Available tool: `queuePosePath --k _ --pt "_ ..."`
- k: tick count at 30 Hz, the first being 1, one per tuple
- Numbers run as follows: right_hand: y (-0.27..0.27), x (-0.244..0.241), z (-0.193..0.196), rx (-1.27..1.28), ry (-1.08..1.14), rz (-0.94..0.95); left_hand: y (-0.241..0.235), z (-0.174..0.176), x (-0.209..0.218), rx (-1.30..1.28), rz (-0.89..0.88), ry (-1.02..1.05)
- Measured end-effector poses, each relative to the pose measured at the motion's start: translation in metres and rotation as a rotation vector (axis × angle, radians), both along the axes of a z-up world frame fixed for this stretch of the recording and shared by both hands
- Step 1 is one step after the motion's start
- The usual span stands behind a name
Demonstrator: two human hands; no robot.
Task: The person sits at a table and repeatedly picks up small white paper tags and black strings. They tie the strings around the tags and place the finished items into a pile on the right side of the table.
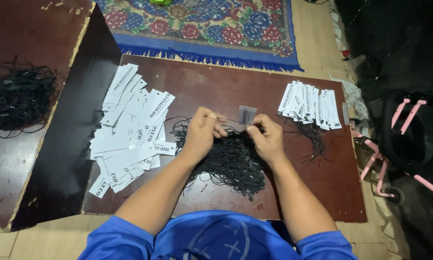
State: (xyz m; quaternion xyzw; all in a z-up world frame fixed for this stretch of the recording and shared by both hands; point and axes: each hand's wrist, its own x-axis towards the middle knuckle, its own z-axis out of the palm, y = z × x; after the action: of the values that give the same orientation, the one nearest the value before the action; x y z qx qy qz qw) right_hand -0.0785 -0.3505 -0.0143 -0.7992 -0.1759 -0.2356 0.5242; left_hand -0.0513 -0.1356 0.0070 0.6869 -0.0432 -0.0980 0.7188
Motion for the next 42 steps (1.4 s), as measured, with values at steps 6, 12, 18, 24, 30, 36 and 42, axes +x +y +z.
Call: queuePosePath --k 6,12,18,24,30,36,42 --pt "-0.008 0.002 -0.002 0.063 0.175 -0.126 0.014 -0.016 0.025 -0.72 0.092 0.19" --pt "-0.018 0.011 -0.013 0.203 0.255 -0.163 0.032 -0.049 0.054 -0.809 0.266 0.216" --pt "-0.023 0.021 -0.024 0.437 0.442 -0.268 0.024 -0.019 0.04 -0.601 0.3 0.209" --pt "-0.024 0.017 0.005 0.65 0.432 -0.383 0.009 -0.033 0.024 -0.25 0.073 0.092" --pt "-0.061 0.02 0.003 0.565 0.348 -0.599 -0.015 -0.001 -0.032 -0.207 -0.49 0.002" --pt "-0.093 0.014 0.017 0.449 0.291 -0.788 -0.021 0.016 -0.054 -0.151 -0.799 -0.013" --pt "-0.13 0.012 0.014 0.272 0.226 -1.005 -0.021 0.004 -0.051 -0.233 -0.793 0.012"
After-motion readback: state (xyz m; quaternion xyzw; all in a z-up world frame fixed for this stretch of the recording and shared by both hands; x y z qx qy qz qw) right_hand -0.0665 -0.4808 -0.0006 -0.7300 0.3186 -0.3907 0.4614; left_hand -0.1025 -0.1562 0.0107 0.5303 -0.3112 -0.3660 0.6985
